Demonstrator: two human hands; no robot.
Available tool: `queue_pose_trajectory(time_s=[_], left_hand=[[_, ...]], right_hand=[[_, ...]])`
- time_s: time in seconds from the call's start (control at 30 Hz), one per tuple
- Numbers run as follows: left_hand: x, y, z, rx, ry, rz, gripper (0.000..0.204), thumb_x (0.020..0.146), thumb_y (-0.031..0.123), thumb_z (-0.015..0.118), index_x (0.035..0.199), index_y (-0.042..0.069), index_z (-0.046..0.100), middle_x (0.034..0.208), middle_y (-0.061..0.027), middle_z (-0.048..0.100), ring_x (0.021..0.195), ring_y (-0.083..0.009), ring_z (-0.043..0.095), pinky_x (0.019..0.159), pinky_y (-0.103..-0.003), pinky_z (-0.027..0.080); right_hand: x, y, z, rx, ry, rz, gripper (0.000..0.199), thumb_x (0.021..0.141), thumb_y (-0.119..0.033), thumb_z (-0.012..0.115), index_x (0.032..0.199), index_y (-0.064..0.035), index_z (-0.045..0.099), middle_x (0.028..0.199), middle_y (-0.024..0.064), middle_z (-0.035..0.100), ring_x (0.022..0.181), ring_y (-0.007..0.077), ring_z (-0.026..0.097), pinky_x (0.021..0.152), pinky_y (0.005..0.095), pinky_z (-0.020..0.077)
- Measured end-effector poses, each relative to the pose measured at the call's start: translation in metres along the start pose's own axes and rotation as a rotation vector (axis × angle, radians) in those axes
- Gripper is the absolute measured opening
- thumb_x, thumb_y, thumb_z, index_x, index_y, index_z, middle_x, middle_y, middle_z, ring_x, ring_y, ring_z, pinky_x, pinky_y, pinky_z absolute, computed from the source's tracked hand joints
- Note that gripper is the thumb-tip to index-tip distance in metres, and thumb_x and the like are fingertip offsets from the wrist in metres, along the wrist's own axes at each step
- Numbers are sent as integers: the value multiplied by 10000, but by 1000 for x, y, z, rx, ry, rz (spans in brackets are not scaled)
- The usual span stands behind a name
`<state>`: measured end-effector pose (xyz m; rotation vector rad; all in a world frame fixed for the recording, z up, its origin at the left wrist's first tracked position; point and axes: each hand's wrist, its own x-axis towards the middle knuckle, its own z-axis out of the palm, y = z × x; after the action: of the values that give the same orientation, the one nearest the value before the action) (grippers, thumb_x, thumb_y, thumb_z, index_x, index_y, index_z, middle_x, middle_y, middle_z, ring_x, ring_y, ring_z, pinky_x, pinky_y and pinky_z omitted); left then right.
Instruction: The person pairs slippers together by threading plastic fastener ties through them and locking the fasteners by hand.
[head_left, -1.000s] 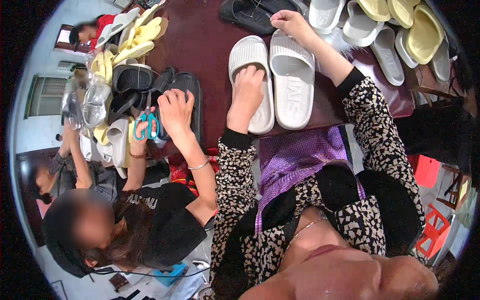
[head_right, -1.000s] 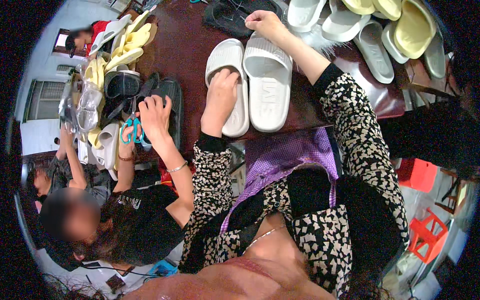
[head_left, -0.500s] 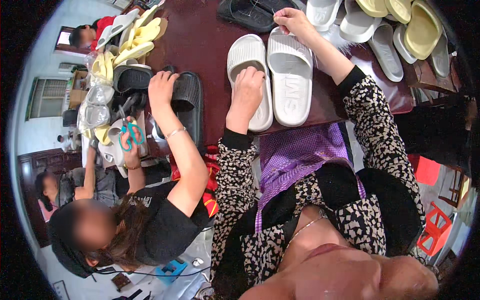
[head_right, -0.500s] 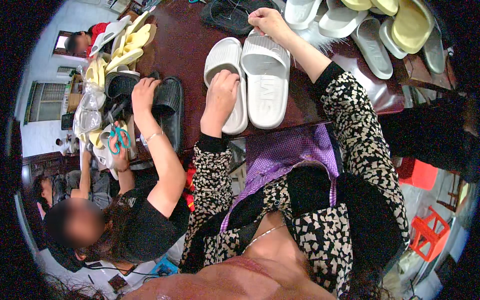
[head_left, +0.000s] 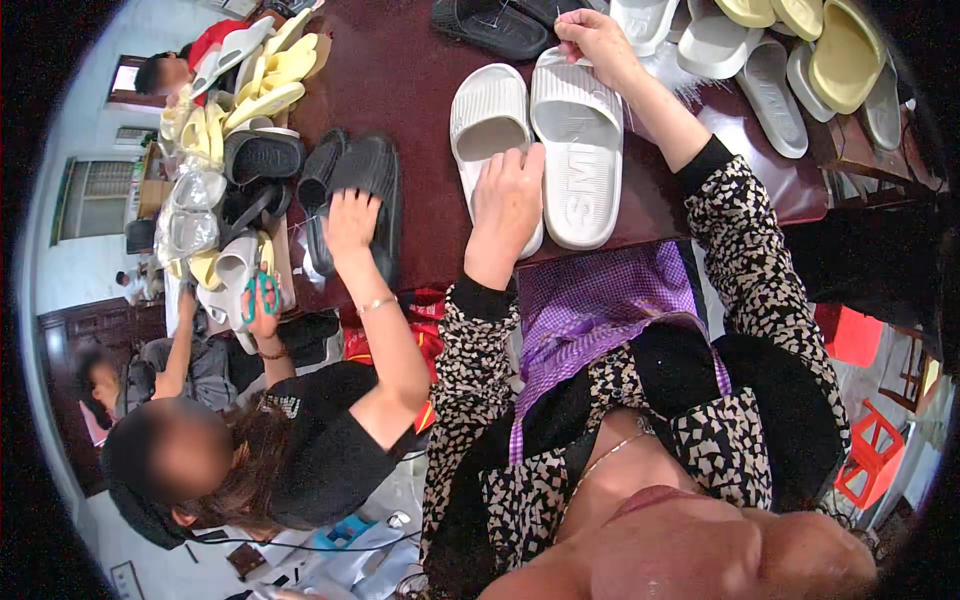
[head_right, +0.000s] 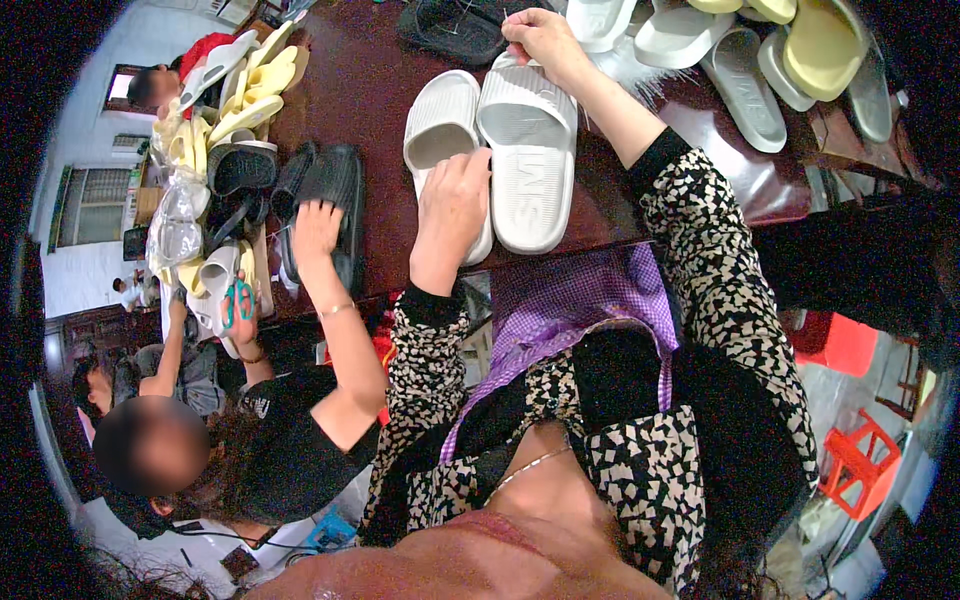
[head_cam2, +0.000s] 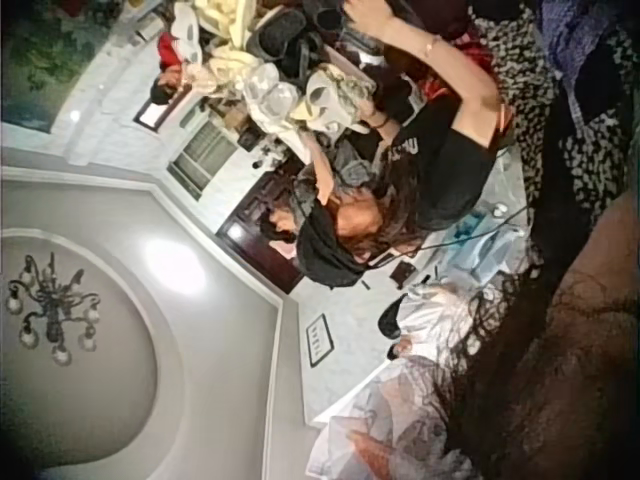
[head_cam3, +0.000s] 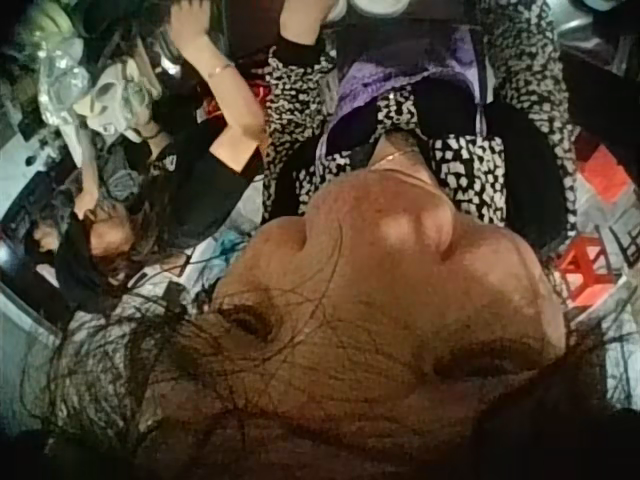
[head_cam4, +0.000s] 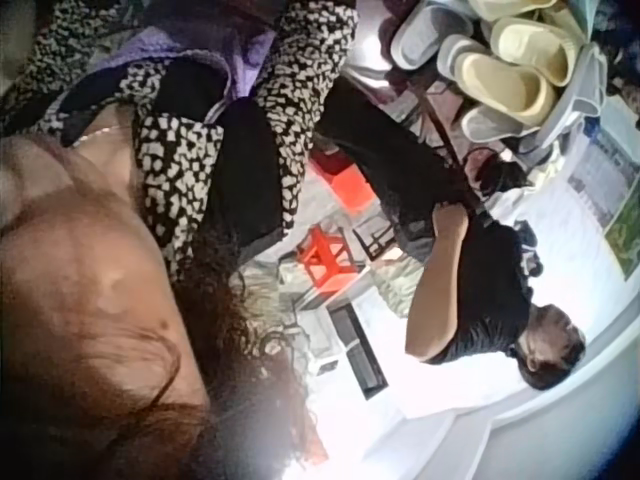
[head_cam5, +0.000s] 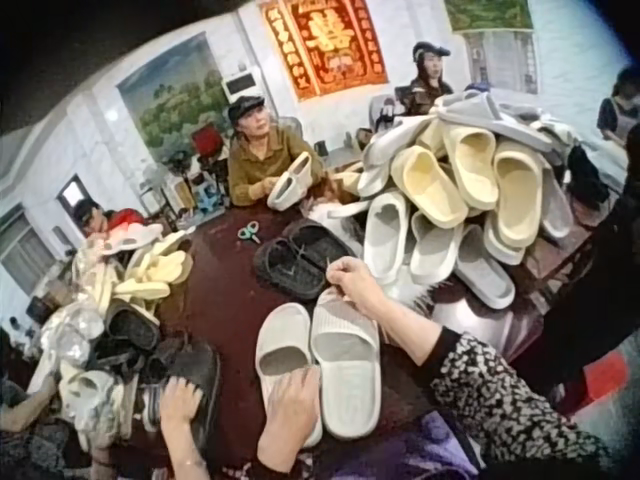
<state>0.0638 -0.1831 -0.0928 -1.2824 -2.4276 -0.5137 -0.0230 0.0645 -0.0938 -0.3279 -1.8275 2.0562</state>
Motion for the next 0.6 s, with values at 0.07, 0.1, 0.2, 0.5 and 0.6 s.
queue_pose_trajectory(time_s=[0.07, 0.1, 0.2, 0.5, 0.6], left_hand=[[0, -2, 0, 80, -21, 27, 183, 788, 74, 555, 967, 38, 572, 809, -110, 549, 778, -286, 559, 707, -383, 459], [0, -3, 1, 81, -20, 25, 183, 788, 74, 555, 967, 38, 572, 809, -110, 549, 778, -286, 559, 707, -383, 459], [2, -5, 2, 154, -60, 42, 156, 775, 61, 531, 927, 43, 564, 789, -99, 540, 783, -270, 566, 692, -377, 462], [1, -16, 5, 145, 67, 53, 42, 748, 64, 536, 783, 75, 515, 742, -87, 505, 735, -251, 544, 657, -365, 449], [-2, -25, 5, 84, 81, -113, 134, 778, 7, 534, 899, 38, 582, 842, -108, 592, 801, -293, 596, 689, -389, 482]], right_hand=[[0, 1, 5, 44, -6, -32, 31, 785, -39, 596, 795, -10, 590, 647, 106, 571, 549, 251, 543, 532, 345, 458], [-2, 1, 5, 62, -8, -12, 46, 808, -55, 600, 833, -16, 595, 666, 74, 575, 552, 194, 535, 530, 302, 457], [-6, 1, 5, 98, -11, 28, 80, 856, -88, 607, 909, -28, 604, 705, 12, 583, 559, 79, 519, 527, 218, 453], [-10, 1, 4, 83, -21, -1, 97, 856, -100, 611, 922, -30, 597, 722, 13, 588, 581, 86, 535, 558, 216, 474], [-11, -1, 5, 73, -27, 16, 93, 857, -96, 608, 922, -29, 600, 728, 11, 588, 584, 83, 534, 562, 215, 477]])
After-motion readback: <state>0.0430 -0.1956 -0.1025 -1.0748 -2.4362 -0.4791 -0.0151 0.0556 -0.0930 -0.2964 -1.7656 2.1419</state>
